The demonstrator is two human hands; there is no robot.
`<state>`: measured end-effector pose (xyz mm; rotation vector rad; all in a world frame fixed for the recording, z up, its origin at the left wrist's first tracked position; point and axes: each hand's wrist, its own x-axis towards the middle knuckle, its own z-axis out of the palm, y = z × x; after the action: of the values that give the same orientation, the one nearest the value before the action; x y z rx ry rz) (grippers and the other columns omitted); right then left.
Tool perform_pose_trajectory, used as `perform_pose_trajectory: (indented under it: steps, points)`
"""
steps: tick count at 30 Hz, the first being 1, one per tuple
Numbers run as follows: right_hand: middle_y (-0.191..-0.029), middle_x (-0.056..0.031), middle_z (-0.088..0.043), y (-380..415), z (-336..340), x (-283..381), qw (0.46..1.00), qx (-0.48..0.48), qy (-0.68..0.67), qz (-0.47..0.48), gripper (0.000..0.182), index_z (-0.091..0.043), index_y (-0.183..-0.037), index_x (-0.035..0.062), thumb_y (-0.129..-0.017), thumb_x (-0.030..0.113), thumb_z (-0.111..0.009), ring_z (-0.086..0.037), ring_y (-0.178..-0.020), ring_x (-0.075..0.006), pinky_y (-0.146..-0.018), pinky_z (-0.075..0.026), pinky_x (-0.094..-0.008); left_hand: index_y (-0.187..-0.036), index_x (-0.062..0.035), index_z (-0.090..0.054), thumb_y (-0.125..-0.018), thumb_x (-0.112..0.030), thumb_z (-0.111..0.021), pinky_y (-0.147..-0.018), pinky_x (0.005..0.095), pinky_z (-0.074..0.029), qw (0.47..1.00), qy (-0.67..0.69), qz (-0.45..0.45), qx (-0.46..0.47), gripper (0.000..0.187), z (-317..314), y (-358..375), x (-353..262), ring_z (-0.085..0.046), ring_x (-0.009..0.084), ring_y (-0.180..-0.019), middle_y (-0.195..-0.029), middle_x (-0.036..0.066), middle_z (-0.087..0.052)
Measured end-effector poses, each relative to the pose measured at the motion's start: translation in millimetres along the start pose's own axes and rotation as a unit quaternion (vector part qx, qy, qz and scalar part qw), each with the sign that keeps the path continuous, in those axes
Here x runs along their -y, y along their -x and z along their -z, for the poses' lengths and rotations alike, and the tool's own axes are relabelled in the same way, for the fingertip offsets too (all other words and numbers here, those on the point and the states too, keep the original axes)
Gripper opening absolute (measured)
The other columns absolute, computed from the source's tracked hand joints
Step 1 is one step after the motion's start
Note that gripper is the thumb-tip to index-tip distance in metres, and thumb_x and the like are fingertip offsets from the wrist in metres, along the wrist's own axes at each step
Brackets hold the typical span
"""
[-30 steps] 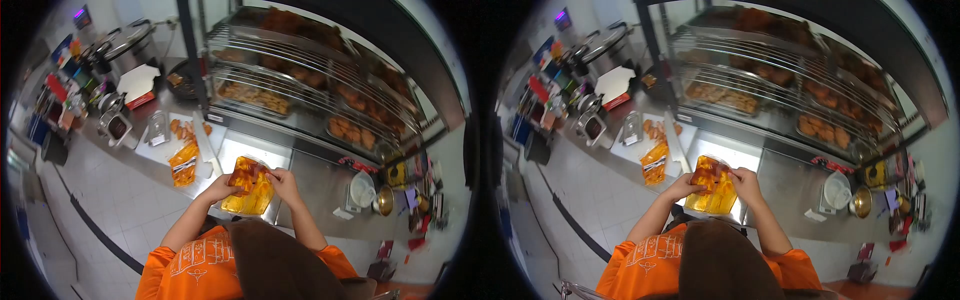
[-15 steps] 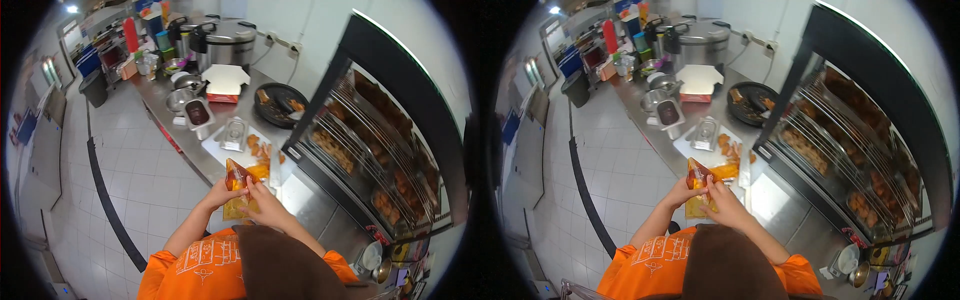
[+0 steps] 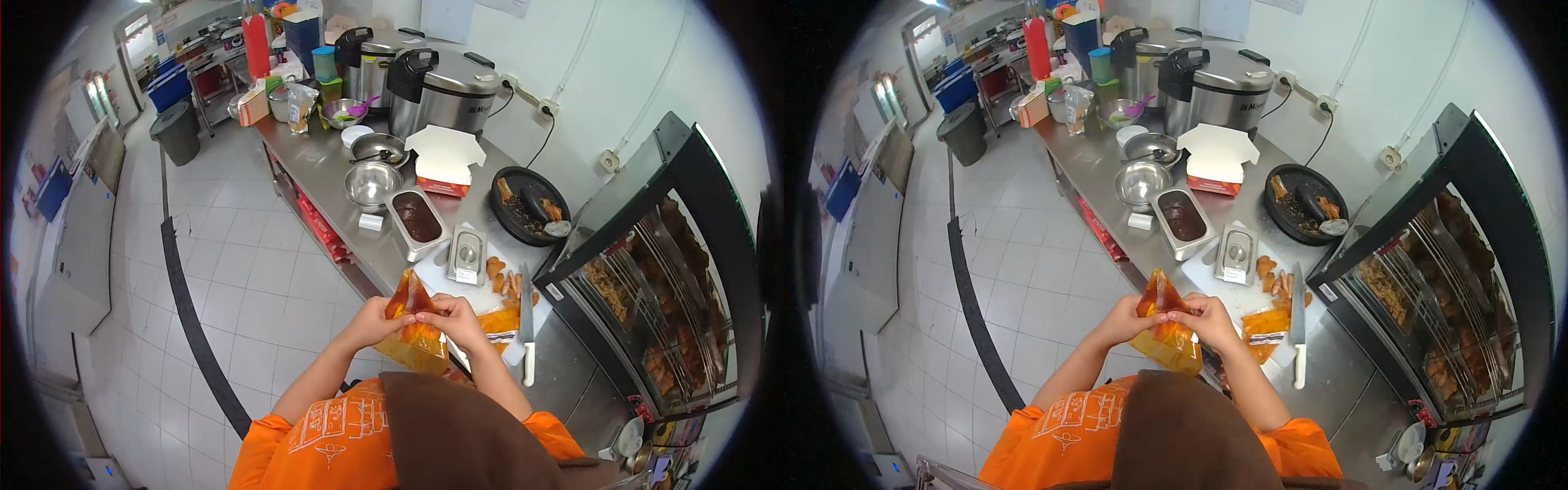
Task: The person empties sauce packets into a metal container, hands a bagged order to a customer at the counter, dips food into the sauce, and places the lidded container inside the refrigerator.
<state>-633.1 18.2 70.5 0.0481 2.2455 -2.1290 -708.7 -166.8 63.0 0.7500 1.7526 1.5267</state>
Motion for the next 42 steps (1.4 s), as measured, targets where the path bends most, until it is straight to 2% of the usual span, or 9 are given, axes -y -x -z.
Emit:
perform_pose_trajectory:
  steps: [4, 11, 15, 19, 22, 27, 36, 39, 42]
  points:
    - [-0.085, -0.0015, -0.063, -20.3, 4.3, 10.5, 0.991, 0.059, -0.085, -0.079, 0.017, -0.066, -0.095, 0.0004, -0.084, 0.013, -0.062, -0.052, -0.073, -0.0055, -0.064, -0.041, -0.0202, -0.103, 0.0004, -0.059, -0.087, -0.016, -0.058, -0.075, 0.0251, -0.044, 0.992, 0.092, -0.018, 0.079, 0.023, 19.1, -29.5, 19.8, -0.053, 0.0079, -0.082, -0.091, 0.002, -0.061]
    - [-0.064, 0.0025, -0.049, -68.7, 40.8, -6.9, 0.990, -0.049, 0.105, -0.081, 0.019, -0.063, -0.077, -0.0025, -0.085, 0.015, -0.060, -0.045, -0.059, -0.0050, -0.052, -0.035, -0.0227, -0.105, 0.0000, -0.057, -0.093, -0.023, -0.048, -0.077, 0.0252, -0.043, 0.984, 0.146, -0.022, 0.101, 0.027, 23.9, -104.2, 39.0, -0.051, 0.0078, -0.086, -0.094, 0.001, -0.059]
    - [-0.080, -0.0035, -0.054, -91.9, 60.2, -3.5, 0.993, -0.029, 0.112, -0.027, 0.022, -0.061, -0.094, -0.0010, -0.085, 0.019, -0.060, -0.050, -0.077, -0.0102, -0.070, -0.041, -0.0261, -0.110, -0.0013, -0.055, -0.094, -0.024, -0.047, -0.081, 0.0266, -0.043, 0.978, 0.171, 0.024, 0.119, 0.029, 28.9, -135.0, 39.2, -0.054, 0.0104, -0.089, -0.096, 0.002, -0.059]
    - [-0.102, -0.0065, -0.058, -114.4, 87.0, 11.2, 0.988, 0.062, 0.030, -0.140, 0.033, -0.056, -0.107, -0.0024, -0.087, 0.024, -0.058, -0.050, -0.092, -0.0119, -0.081, -0.040, -0.0273, -0.116, -0.0017, -0.050, -0.093, -0.023, -0.048, -0.087, 0.0314, -0.044, 0.942, 0.284, 0.078, 0.161, 0.031, 32.7, -164.0, 44.3, -0.054, 0.0153, -0.100, -0.106, 0.005, -0.056]
    - [-0.098, -0.0062, -0.060, -135.0, 97.7, 11.0, 0.978, 0.061, 0.029, -0.197, 0.032, -0.057, -0.106, -0.0031, -0.087, 0.022, -0.058, -0.052, -0.090, -0.0109, -0.082, -0.041, -0.0264, -0.120, -0.0030, -0.046, -0.093, -0.020, -0.046, -0.089, 0.0367, -0.045, 0.880, 0.411, 0.196, 0.134, 0.032, 23.6, -173.6, 38.0, -0.053, 0.0201, -0.105, -0.114, 0.008, -0.053]
    - [-0.084, -0.0057, -0.063, -164.8, 91.2, 23.7, 0.951, 0.031, 0.068, -0.301, 0.024, -0.061, -0.097, -0.0024, -0.086, 0.018, -0.057, -0.054, -0.078, -0.0117, -0.074, -0.043, -0.0277, -0.118, -0.0036, -0.046, -0.094, -0.016, -0.044, -0.090, 0.0390, -0.044, 0.817, 0.523, 0.214, 0.114, 0.028, 19.4, -190.4, 60.6, -0.053, 0.0219, -0.104, -0.112, 0.009, -0.054]
    - [-0.077, -0.0251, -0.059, -193.4, 63.3, 13.7, 0.869, -0.029, 0.412, -0.271, 0.027, -0.062, -0.089, -0.0021, -0.084, 0.023, -0.054, -0.058, -0.075, -0.0387, -0.070, -0.045, -0.0399, -0.111, -0.0065, -0.049, -0.093, -0.012, -0.039, -0.082, 0.0383, -0.047, 0.759, 0.558, 0.328, 0.072, 0.021, 32.4, -199.1, 43.8, -0.057, 0.0204, -0.093, -0.104, 0.007, -0.057]
    - [-0.081, -0.0200, -0.063, -199.9, 59.1, 13.7, 0.843, -0.027, 0.435, -0.316, 0.030, -0.061, -0.093, -0.0018, -0.087, 0.026, -0.051, -0.061, -0.077, -0.0312, -0.072, -0.045, -0.0378, -0.113, -0.0077, -0.049, -0.092, -0.010, -0.038, -0.081, 0.0405, -0.048, 0.759, 0.546, 0.341, 0.100, 0.023, 40.6, -203.8, 46.6, -0.057, 0.0222, -0.093, -0.105, 0.008, -0.057]
    - [-0.089, -0.0169, -0.063, -199.6, 69.9, 23.7, 0.916, -0.021, 0.192, -0.352, 0.038, -0.058, -0.101, -0.0035, -0.089, 0.031, -0.049, -0.061, -0.083, -0.0266, -0.076, -0.046, -0.0360, -0.115, -0.0076, -0.048, -0.092, -0.008, -0.038, -0.084, 0.0415, -0.047, 0.750, 0.550, 0.346, 0.123, 0.026, 49.0, -207.6, 38.3, -0.056, 0.0237, -0.097, -0.109, 0.008, -0.055]
